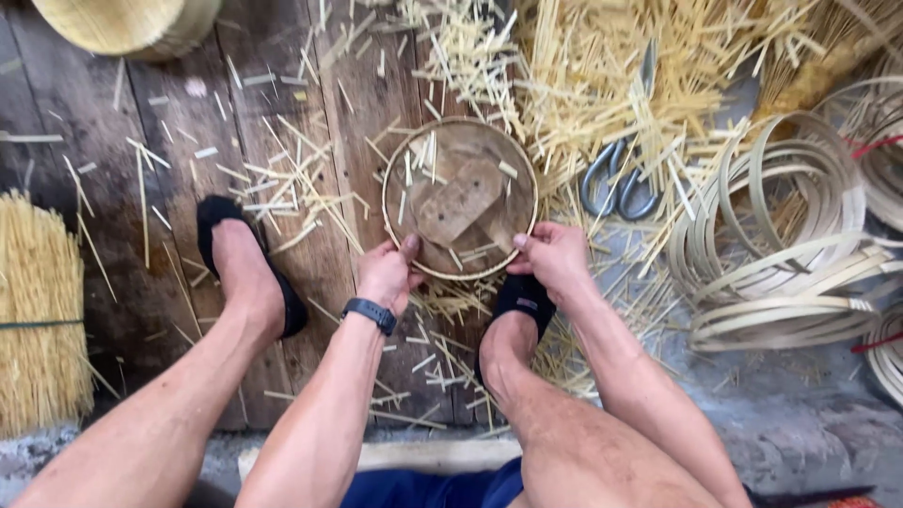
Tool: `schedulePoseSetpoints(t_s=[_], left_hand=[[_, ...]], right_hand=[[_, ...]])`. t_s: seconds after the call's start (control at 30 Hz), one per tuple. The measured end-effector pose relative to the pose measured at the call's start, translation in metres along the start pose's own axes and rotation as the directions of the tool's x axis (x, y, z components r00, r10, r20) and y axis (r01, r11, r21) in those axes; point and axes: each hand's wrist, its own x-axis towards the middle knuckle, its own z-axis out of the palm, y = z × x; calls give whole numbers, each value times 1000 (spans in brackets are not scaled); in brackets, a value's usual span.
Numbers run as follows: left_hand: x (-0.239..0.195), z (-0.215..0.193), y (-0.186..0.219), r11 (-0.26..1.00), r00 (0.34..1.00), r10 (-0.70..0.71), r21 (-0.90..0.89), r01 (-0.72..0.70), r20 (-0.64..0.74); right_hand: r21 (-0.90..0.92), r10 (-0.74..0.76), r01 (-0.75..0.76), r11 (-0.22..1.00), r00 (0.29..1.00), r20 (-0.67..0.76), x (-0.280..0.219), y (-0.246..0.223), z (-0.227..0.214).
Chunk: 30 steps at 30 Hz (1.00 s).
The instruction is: The person sits on the floor of a bamboo craft workshop and assembles round woven bamboo baskets. They trim excess bamboo strips from the basket rim with scissors, press a woven bamboo mat into a round wooden mold, bend a bamboo hoop around the mat edge, and set finished baskets aside with a stack of completed ones.
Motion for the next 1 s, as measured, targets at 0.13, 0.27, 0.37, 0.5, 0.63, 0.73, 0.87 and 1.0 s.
schedulePoseSetpoints(t_s=[0.13,0.27,0.37,0.5,0.63,0.73,0.87,1.0], left_hand=[[-6,-13,22,999,989,-19,-34,25,148],[-39,-22,59,784,914,297,475,-399,277],[-84,8,87,334,592,566,497,-801,574],[-95,48,80,437,518,699,279,-855,493],[-69,48,59,424,525,779,330,-844,342],[-42,17,55,577,776,612,583,-571,154],[-17,-13,69,860,860,510,24,-510,10],[3,-22,39,935,938,339,-85,-344,-73]], right_hand=[[-13,-39,40,999,993,108,1,-7,-9],[-278,-191,198,940,980,53,-53,-73,1],[29,-83,79,996,983,163,-73,-98,17],[243,-35,-6,970,986,165,-75,-97,35],[366,-132,78,927,983,124,-66,-75,35],[377,-195,125,918,969,154,-55,-58,11],[504,-141,-15,863,953,269,-57,-85,-32],[594,-451,213,776,846,286,-30,-88,-59]])
